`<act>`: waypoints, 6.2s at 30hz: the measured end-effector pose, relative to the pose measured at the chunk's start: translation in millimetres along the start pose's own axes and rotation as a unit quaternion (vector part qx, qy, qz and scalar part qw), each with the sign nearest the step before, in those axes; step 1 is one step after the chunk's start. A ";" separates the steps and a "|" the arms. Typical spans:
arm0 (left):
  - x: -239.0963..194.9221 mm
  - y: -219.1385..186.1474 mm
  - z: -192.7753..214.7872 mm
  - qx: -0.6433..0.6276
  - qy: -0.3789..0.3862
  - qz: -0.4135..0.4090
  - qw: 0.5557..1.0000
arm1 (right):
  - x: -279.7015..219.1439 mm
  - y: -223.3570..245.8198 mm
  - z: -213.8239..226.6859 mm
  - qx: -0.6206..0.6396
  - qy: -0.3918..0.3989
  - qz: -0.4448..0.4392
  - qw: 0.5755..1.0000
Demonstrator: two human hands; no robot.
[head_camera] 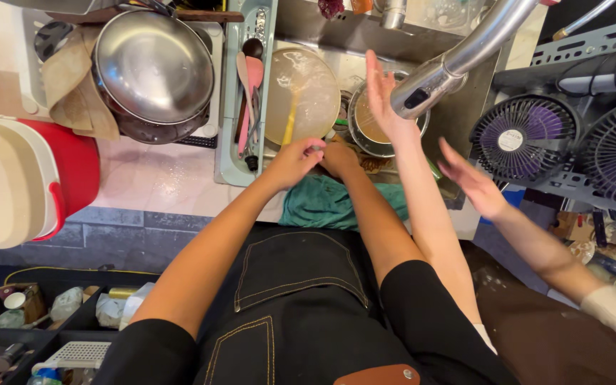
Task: The person picks up two decorative wooden strips from a stainless steel counter, then moves to the sink to rinse them under running water. The person scrubs the strips with both hands and rinses them thoroughly.
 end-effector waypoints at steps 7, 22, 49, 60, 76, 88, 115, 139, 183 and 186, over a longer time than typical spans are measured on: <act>-27.2 3.7 -8.2 0.003 0.009 -0.012 1.000 | -16.6 -20.3 10.0 0.083 -0.037 -0.071 0.993; -73.0 -48.9 8.5 -0.101 -0.007 0.026 0.995 | 58.1 -51.3 -53.7 0.648 -0.068 -0.339 0.678; -89.7 -14.0 5.1 -0.066 0.010 0.030 0.997 | 6.3 -38.2 10.5 0.094 -0.119 -0.100 0.983; -3.7 -74.8 4.6 0.163 -0.050 -0.163 0.972 | -44.3 -52.2 80.2 0.298 -0.360 -0.061 0.882; 75.0 -76.7 -51.6 0.312 0.172 -0.200 0.913 | -110.7 -9.4 100.0 0.253 -0.386 -0.009 0.887; 119.7 -45.3 -83.4 0.481 0.083 -0.214 0.846 | -135.3 -33.9 75.8 0.244 -0.355 -0.151 0.890; 179.4 16.9 -120.8 0.157 0.121 -0.191 0.961 | -154.4 -34.8 57.3 0.201 -0.285 -0.228 0.909; 152.9 -22.0 -85.4 0.184 0.131 -0.178 0.958 | -24.2 105.8 250.7 0.860 0.239 0.170 0.417; 177.0 57.6 -99.1 0.156 0.101 -0.152 0.971 | -0.5 73.0 211.3 0.872 0.289 0.098 0.383; 168.0 33.2 -94.5 0.255 0.115 -0.231 0.932 | 1.0 70.9 214.8 0.854 0.288 0.122 0.415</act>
Point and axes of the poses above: each hand's wrist, its own x-axis towards the middle knuckle, its own z-axis out of the back of the hand, y = z × x, the point moved 8 cm from there along x, towards the middle knuckle, and after that the axes turned 6 degrees about -y, right-handed, at the moved point
